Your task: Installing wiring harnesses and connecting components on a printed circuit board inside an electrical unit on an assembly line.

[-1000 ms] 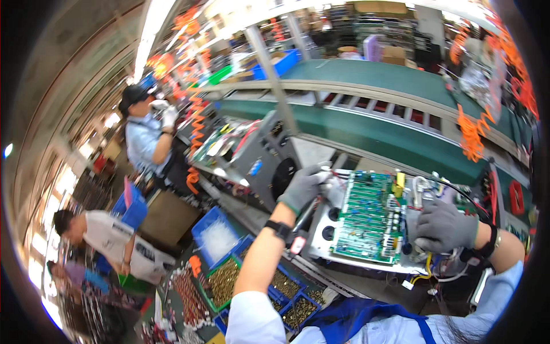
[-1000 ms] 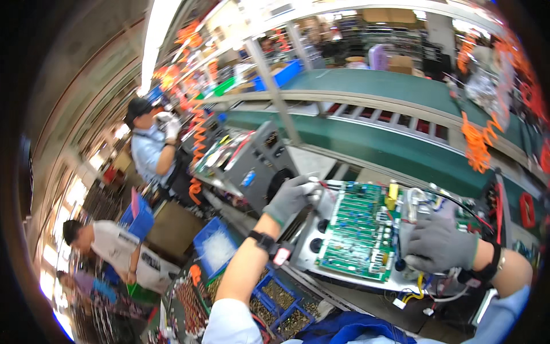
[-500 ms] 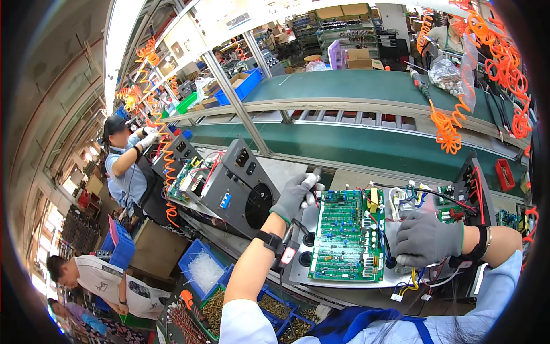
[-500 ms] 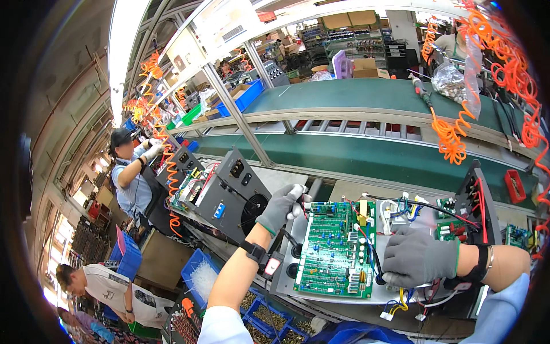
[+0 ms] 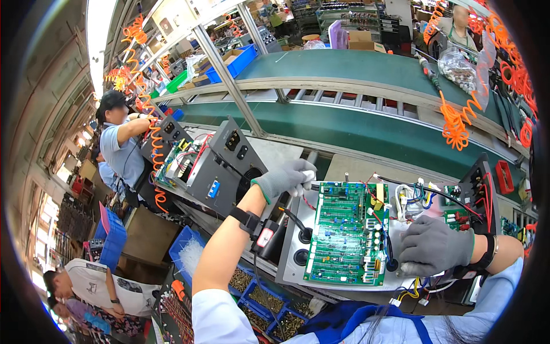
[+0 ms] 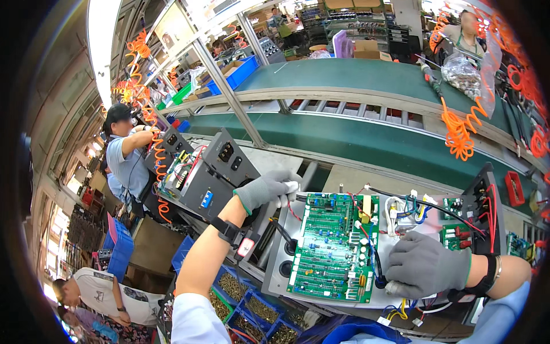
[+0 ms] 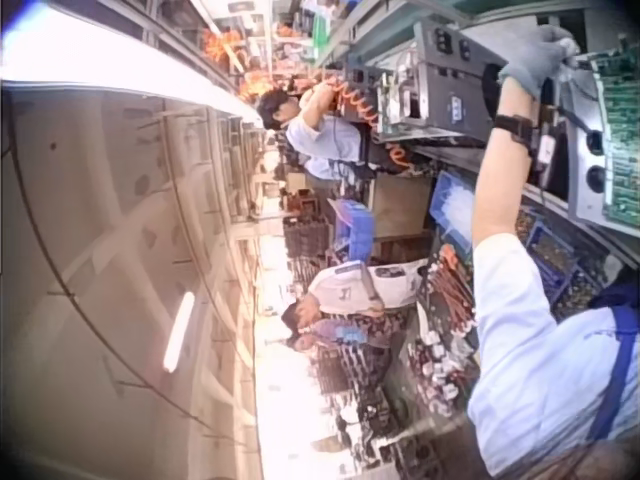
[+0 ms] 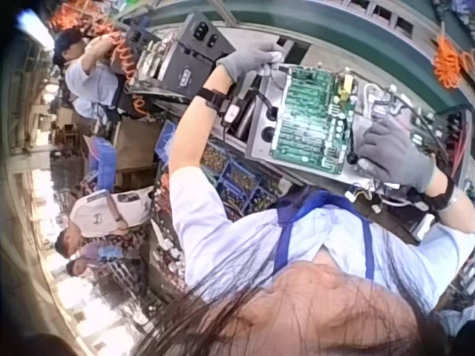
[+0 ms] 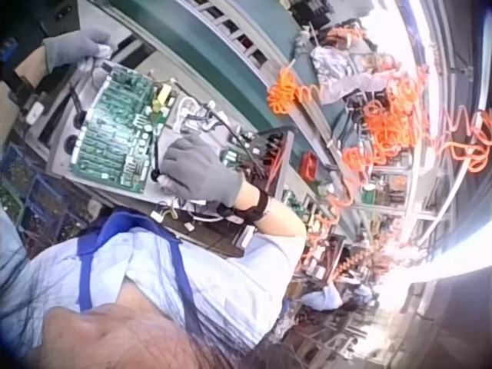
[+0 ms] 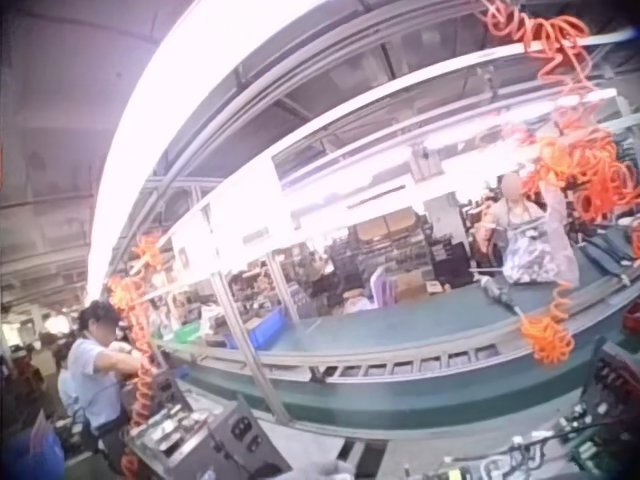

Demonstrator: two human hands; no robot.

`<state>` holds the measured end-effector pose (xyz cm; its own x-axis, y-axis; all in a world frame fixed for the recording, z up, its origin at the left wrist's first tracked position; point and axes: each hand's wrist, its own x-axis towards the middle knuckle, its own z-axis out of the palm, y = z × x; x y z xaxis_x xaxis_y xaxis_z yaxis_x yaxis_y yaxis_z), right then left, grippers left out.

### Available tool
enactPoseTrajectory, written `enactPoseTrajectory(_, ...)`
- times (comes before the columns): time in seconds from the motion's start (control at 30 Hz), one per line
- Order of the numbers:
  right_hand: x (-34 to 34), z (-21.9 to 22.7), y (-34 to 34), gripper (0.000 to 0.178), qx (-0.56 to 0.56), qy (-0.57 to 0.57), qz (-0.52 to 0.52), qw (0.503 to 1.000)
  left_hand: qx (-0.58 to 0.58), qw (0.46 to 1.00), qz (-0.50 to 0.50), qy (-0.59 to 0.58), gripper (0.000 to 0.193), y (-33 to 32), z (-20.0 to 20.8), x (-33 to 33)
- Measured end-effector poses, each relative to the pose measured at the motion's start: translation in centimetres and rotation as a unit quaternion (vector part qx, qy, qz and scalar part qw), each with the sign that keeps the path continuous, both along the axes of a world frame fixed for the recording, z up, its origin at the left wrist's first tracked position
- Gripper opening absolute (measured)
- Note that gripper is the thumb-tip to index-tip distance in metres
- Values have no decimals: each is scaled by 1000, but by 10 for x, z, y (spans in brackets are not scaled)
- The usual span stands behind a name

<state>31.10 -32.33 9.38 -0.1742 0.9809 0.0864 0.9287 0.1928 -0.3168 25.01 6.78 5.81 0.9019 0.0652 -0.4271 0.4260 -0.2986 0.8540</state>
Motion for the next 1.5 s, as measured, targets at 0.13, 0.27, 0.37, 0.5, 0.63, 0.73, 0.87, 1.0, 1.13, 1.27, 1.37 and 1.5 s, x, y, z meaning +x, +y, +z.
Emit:
enactPoseTrajectory(0.13, -3, 4, 1, 26, -3, 7, -4, 1000, 88, 994, 34, -45, 21, -13, -8, 1)
enactPoseTrajectory(0.27, 0, 1, 2, 25, 2, 6, -4, 1000, 29, 998, 27, -51, 21, -9, -1, -1)
enactPoseTrajectory(0.37, 0, 2, 2, 25, -10, 5, -6, 1000, -44, 998, 12, -46, 25, -3, -3, -3)
enactPoseTrajectory(0.5, 0, 1, 2, 24, -8, 6, -9, 1000, -262, 962, 39, -67, 28, -3, -7, -10)
enactPoseTrajectory(0.63, -1, 4, 4, 24, -25, 2, -7, 1000, -308, 945, 28, -111, 27, -2, -14, -14)
enactPoseTrajectory(0.73, -1, 2, 2, 24, -16, 5, -9, 1000, -119, 991, 24, -62, 24, -7, -3, -8)
enactPoseTrajectory(0.87, -1, 1, 1, 23, -19, 9, -12, 1000, 114, 992, 26, -39, 13, -22, 3, 1)
enactPoseTrajectory(1.0, -1, 3, 2, 22, -25, 6, -11, 1000, 196, 980, 0, -30, 11, -19, 5, 11)
enactPoseTrajectory(1.13, -1, 3, 2, 20, -19, 12, -13, 1000, 216, 976, -9, 3, 12, -22, 12, 17)
enactPoseTrajectory(1.27, -1, 4, 4, 20, -24, 8, -14, 1000, 284, 957, -40, 50, 15, -27, 13, 27)
enactPoseTrajectory(1.37, -1, 5, 3, 20, -29, 4, -13, 999, 292, 951, -43, 88, 17, -32, 20, 30)
enactPoseTrajectory(1.5, -1, 6, 4, 20, -27, 1, -12, 1000, 262, 957, -16, 122, 18, -37, 25, 30)
